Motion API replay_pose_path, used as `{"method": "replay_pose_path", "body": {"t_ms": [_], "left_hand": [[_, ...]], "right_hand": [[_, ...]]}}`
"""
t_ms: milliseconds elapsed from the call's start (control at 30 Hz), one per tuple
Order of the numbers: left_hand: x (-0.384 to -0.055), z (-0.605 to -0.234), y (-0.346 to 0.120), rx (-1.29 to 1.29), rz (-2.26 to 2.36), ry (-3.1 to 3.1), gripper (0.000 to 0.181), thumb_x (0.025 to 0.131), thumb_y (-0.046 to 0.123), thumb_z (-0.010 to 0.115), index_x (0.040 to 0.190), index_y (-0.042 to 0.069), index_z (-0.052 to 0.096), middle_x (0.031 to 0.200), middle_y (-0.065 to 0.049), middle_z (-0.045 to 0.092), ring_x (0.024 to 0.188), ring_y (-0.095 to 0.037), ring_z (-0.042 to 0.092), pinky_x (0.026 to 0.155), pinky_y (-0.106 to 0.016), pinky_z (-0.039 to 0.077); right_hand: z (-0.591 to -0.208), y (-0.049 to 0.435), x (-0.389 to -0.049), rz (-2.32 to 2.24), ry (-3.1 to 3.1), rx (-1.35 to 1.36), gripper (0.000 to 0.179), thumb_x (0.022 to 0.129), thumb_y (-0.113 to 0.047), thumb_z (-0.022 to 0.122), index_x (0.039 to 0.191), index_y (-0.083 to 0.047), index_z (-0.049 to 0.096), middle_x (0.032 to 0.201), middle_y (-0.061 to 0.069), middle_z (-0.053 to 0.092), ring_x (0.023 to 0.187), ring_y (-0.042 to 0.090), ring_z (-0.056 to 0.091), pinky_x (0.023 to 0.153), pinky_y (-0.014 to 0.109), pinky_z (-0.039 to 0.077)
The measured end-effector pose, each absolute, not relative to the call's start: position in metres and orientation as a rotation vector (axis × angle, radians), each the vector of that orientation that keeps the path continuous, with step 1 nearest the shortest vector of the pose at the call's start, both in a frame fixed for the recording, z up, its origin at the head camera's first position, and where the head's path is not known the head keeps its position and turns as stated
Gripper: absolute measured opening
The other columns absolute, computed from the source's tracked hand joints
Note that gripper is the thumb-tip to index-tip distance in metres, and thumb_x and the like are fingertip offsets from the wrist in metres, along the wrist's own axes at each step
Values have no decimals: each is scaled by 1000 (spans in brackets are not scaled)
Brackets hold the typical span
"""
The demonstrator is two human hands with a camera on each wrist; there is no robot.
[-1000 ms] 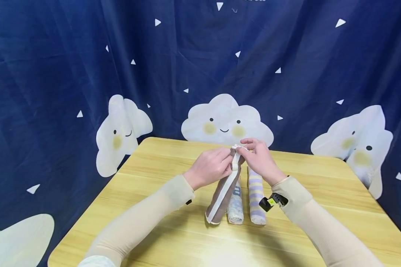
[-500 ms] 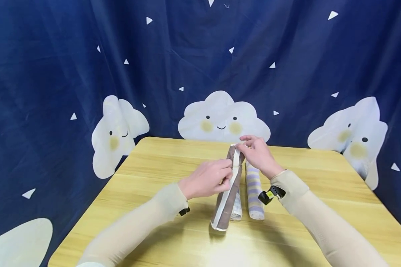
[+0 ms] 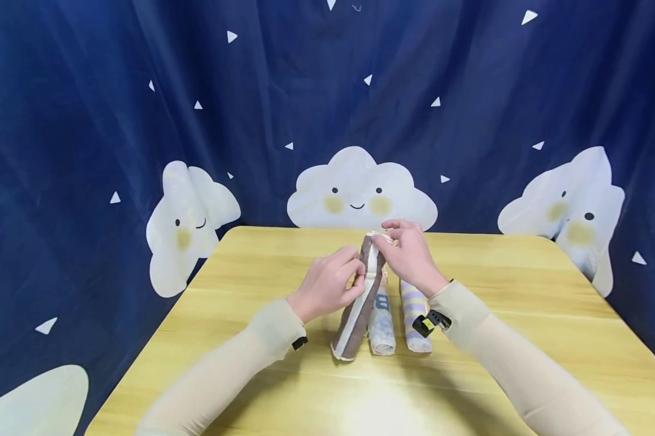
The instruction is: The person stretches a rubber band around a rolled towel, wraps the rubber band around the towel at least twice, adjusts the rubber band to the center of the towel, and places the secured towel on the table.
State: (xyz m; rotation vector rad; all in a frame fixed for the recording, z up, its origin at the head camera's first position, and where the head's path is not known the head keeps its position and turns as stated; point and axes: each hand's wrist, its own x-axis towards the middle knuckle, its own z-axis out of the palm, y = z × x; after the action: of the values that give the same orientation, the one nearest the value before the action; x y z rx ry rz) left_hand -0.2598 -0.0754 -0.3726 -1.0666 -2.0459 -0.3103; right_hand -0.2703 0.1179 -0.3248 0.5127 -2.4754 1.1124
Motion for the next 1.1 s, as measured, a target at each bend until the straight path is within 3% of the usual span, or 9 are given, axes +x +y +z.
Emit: {"method": "replay_pose_path", "body": {"t_ms": [233,633,767,967,1100], "left_hand": [[-255,-366,-69,-1042,-215,-1830,13,86,19,60,89,12,70,87,3,58,74,-11,52,58,-21,46],[-263,-376,-66,-940,-60,-1852,17,88,15,52,90,8,68,86,0,57,69,-14,51,53,-24,44],[-263,-379,-64,-845,-224,-1890,15,84,24,59,85,12,68,83,2,55,68,-11,52,52,-23,45],[-258,-376,-55,-533,-479,-2076,32,74,52,63,68,20,58,73,11,42,60,-6,39,39,-20,28],[-258,-374,-52,-385,-530,-2199,33,72,53,61,64,22,53,71,12,39,62,-5,38,40,-22,29]], "right_hand": [[-318,109,-264,1084,-2414,455,44,89,-29,57,49,-9,55,114,9,60,112,31,42,91,44,33],[-314,105,-267,1091,-2464,428,44,90,-28,54,52,-6,60,114,13,61,112,33,43,92,44,33],[-312,104,-265,1147,-2481,393,45,90,-32,54,54,-6,64,111,10,62,112,29,45,92,43,35],[-309,99,-264,1185,-2471,339,53,85,-41,59,45,-7,55,100,7,67,103,20,57,87,39,43],[-308,97,-264,1221,-2508,300,55,82,-45,61,43,-9,48,98,5,68,101,15,59,85,37,45]]}}
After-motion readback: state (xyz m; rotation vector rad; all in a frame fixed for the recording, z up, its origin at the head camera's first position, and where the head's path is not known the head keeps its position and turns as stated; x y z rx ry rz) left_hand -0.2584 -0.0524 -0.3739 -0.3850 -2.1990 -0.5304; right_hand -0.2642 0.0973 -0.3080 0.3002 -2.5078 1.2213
